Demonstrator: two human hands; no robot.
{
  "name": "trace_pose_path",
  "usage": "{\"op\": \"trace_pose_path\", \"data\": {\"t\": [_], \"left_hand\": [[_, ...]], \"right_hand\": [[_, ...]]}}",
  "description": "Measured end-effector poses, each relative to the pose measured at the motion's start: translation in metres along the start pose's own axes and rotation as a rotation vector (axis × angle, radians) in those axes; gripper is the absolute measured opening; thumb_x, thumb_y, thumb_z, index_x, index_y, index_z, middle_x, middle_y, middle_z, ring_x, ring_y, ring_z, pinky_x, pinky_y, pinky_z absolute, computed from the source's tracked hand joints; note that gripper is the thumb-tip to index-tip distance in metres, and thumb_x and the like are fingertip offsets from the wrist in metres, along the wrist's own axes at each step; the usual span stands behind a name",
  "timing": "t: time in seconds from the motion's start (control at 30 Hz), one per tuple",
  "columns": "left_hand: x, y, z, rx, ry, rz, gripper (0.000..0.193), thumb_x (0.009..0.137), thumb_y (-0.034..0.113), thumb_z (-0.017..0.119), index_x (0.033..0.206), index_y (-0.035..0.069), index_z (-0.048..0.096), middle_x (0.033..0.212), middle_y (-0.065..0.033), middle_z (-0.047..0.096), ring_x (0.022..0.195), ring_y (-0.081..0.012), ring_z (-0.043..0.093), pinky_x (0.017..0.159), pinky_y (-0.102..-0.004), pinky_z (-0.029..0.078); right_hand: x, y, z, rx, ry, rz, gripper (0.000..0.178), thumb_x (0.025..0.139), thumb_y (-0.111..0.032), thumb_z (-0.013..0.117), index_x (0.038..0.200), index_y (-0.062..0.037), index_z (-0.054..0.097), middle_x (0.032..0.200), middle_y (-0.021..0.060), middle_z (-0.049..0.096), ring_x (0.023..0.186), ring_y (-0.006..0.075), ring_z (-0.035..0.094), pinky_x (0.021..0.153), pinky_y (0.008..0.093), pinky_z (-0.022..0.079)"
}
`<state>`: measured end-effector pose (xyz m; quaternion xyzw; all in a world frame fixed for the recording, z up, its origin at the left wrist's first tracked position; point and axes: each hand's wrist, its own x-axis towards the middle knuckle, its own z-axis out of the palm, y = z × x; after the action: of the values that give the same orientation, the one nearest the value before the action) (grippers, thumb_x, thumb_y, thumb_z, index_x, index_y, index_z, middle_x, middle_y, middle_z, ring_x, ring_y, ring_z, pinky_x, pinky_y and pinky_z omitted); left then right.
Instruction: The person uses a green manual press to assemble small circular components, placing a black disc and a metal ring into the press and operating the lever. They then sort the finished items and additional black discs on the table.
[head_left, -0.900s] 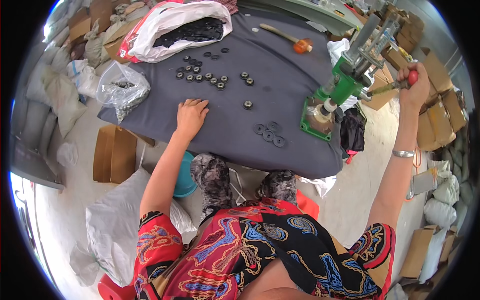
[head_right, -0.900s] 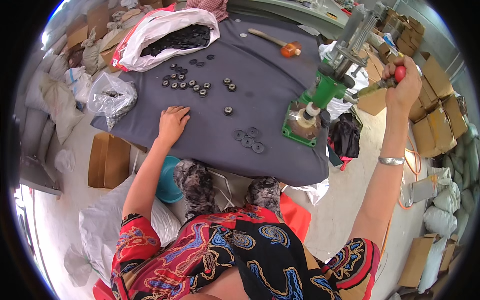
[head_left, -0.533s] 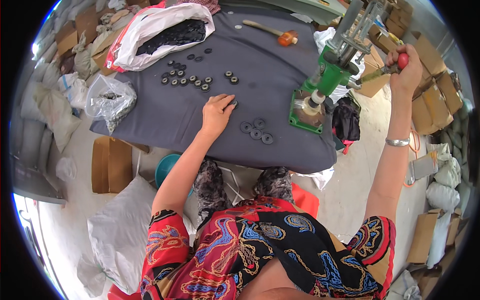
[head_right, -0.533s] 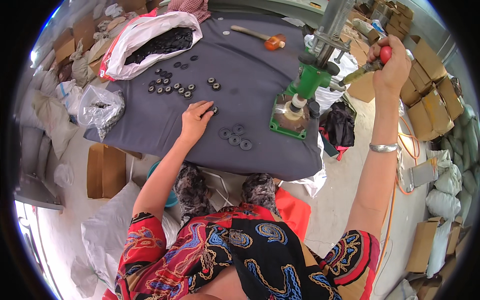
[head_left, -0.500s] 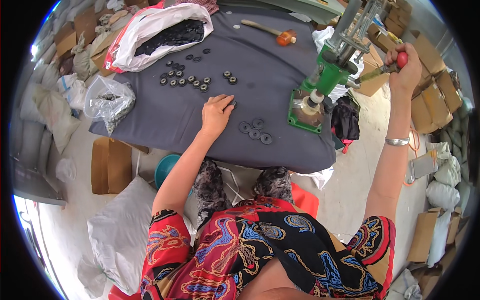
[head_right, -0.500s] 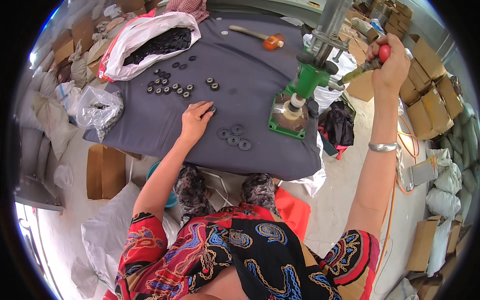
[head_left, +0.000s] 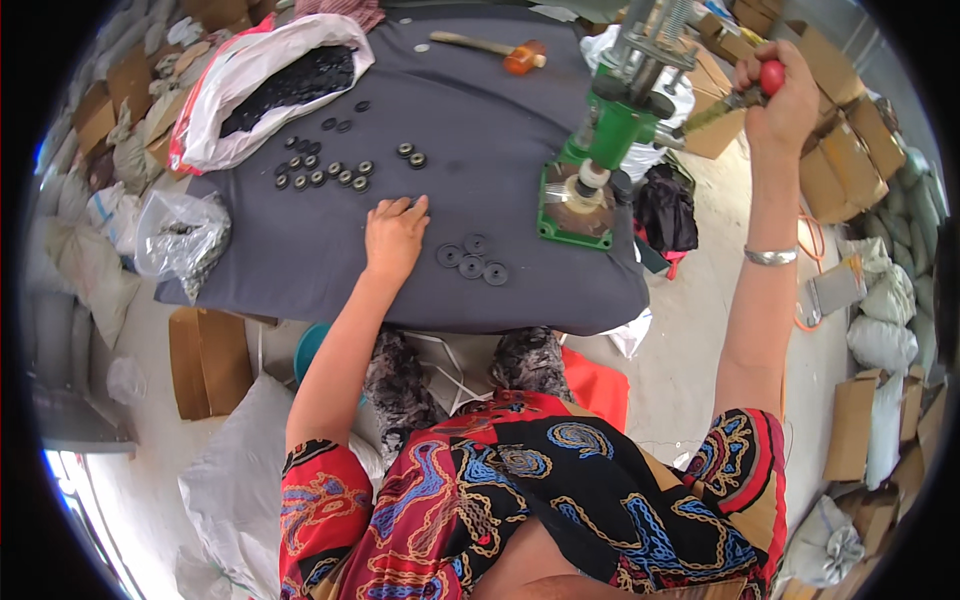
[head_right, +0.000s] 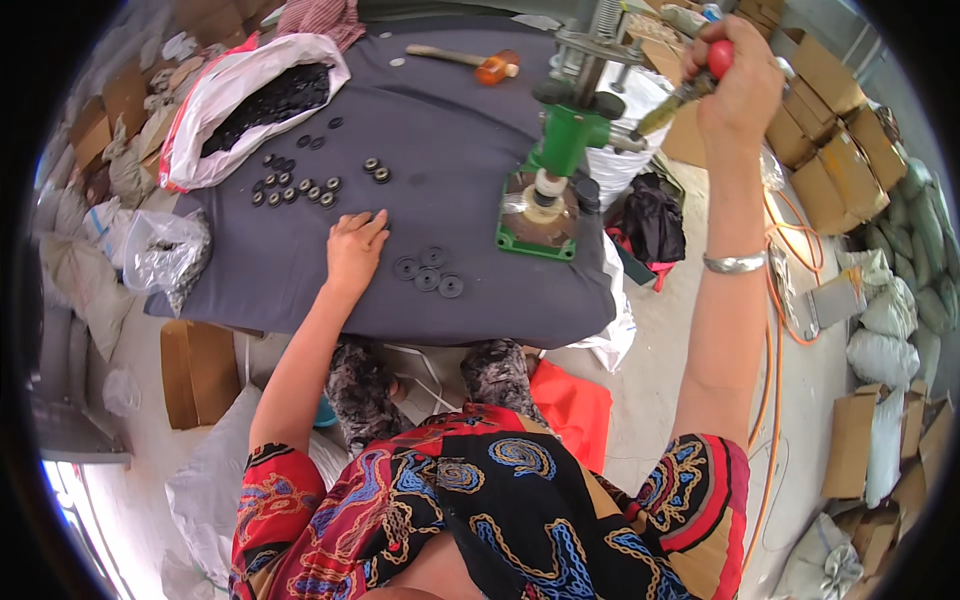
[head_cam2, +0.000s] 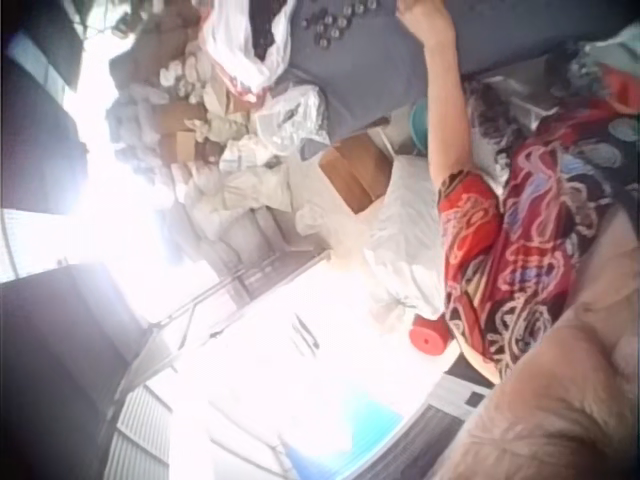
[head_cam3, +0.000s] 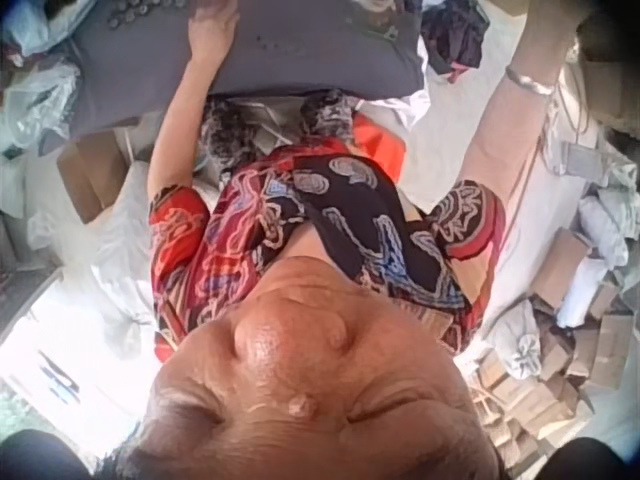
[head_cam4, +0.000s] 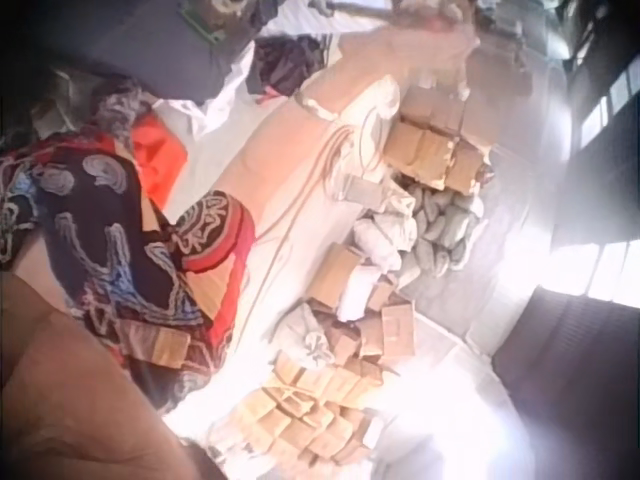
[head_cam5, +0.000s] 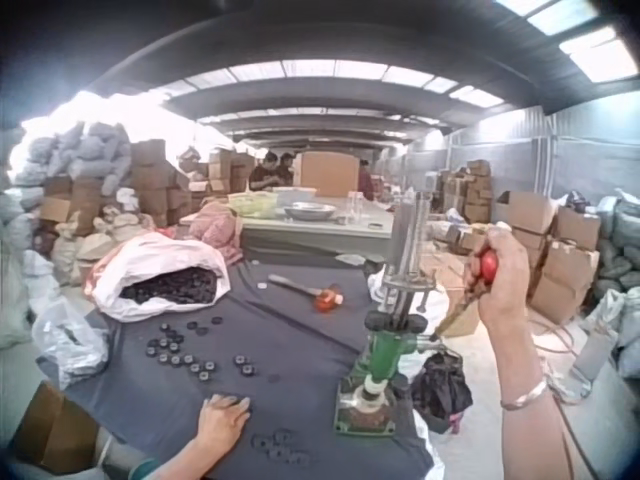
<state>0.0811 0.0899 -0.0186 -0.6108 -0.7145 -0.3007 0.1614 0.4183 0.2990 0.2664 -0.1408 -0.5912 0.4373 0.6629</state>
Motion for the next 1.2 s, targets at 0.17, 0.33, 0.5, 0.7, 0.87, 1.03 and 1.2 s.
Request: {"op": "trace_pose_path", "data": {"t": [0.17, 0.33, 0.5, 0.7, 0.87, 1.03, 1.2], "left_hand": [[0.005, 0.005, -0.002, -0.041, -0.023, -0.064, 0.033, 0.074, 0.013, 0.073, 0.107, 0.008, 0.070, 0.103, -0.0110, 0.069, 0.099, -0.0260, 0.060, 0.083, -0.0396, 0.045], [0.014, 0.008, 0.003, -0.168, 0.040, -0.061, 0.030, 0.073, 0.010, 0.074, 0.102, 0.004, 0.071, 0.098, -0.0123, 0.069, 0.094, -0.0282, 0.061, 0.083, -0.0389, 0.048], [0.044, 0.094, 0.004, -0.560, 0.090, 0.031, 0.030, 0.072, 0.006, 0.074, 0.101, 0.002, 0.070, 0.094, -0.0128, 0.069, 0.086, -0.0282, 0.064, 0.076, -0.0359, 0.052], [0.071, 0.158, 0.036, -0.629, -0.048, 0.004, 0.035, 0.071, 0.008, 0.076, 0.104, 0.003, 0.067, 0.096, -0.0150, 0.066, 0.085, -0.0306, 0.063, 0.074, -0.0378, 0.051], [0.077, 0.166, 0.054, -0.573, -0.048, 0.002, 0.046, 0.071, 0.009, 0.076, 0.112, 0.001, 0.059, 0.099, -0.0154, 0.066, 0.094, -0.0332, 0.062, 0.081, -0.0426, 0.049], [0.084, 0.169, 0.061, -0.619, -0.065, -0.020, 0.051, 0.070, 0.009, 0.077, 0.116, 0.000, 0.055, 0.101, -0.0151, 0.068, 0.100, -0.0329, 0.062, 0.085, -0.0428, 0.048], [0.090, 0.171, 0.074, -0.637, -0.075, -0.014, 0.053, 0.070, 0.008, 0.077, 0.117, 0.000, 0.055, 0.103, -0.0154, 0.069, 0.099, -0.0308, 0.064, 0.085, -0.0405, 0.049]], "right_hand": [[-0.002, -0.001, -0.001, -0.003, 0.028, 0.002, 0.025, 0.089, -0.019, 0.054, 0.077, 0.0032, 0.054, 0.060, 0.0098, 0.044, 0.054, 0.0231, 0.047, 0.052, 0.0340, 0.038], [-0.002, 0.000, 0.000, -0.015, 0.030, -0.001, 0.027, 0.089, -0.020, 0.053, 0.077, 0.0033, 0.054, 0.059, 0.0100, 0.045, 0.054, 0.0225, 0.048, 0.052, 0.0338, 0.040], [-0.009, 0.000, 0.009, -0.077, 0.069, -0.079, 0.033, 0.090, -0.030, 0.053, 0.068, -0.0056, 0.053, 0.049, 0.0066, 0.049, 0.038, 0.0144, 0.048, 0.035, 0.0254, 0.035], [-0.007, 0.002, 0.007, -0.082, 0.053, -0.122, 0.031, 0.090, -0.027, 0.053, 0.068, -0.0049, 0.053, 0.049, 0.0064, 0.048, 0.039, 0.0146, 0.049, 0.036, 0.0255, 0.036], [-0.007, 0.001, 0.011, -0.040, 0.083, -0.097, 0.031, 0.089, -0.028, 0.052, 0.069, -0.0049, 0.053, 0.050, 0.0065, 0.049, 0.039, 0.0145, 0.048, 0.035, 0.0255, 0.036], [-0.028, -0.009, 0.008, -0.099, -0.001, -0.098, 0.028, 0.091, -0.020, 0.049, 0.075, 0.0039, 0.053, 0.059, 0.0108, 0.047, 0.054, 0.0218, 0.048, 0.052, 0.0337, 0.040], [-0.056, -0.013, 0.005, -0.118, -0.070, -0.203, 0.029, 0.088, -0.014, 0.045, 0.067, 0.0034, 0.054, 0.057, 0.0095, 0.055, 0.049, 0.0147, 0.051, 0.048, 0.0275, 0.042]]}}
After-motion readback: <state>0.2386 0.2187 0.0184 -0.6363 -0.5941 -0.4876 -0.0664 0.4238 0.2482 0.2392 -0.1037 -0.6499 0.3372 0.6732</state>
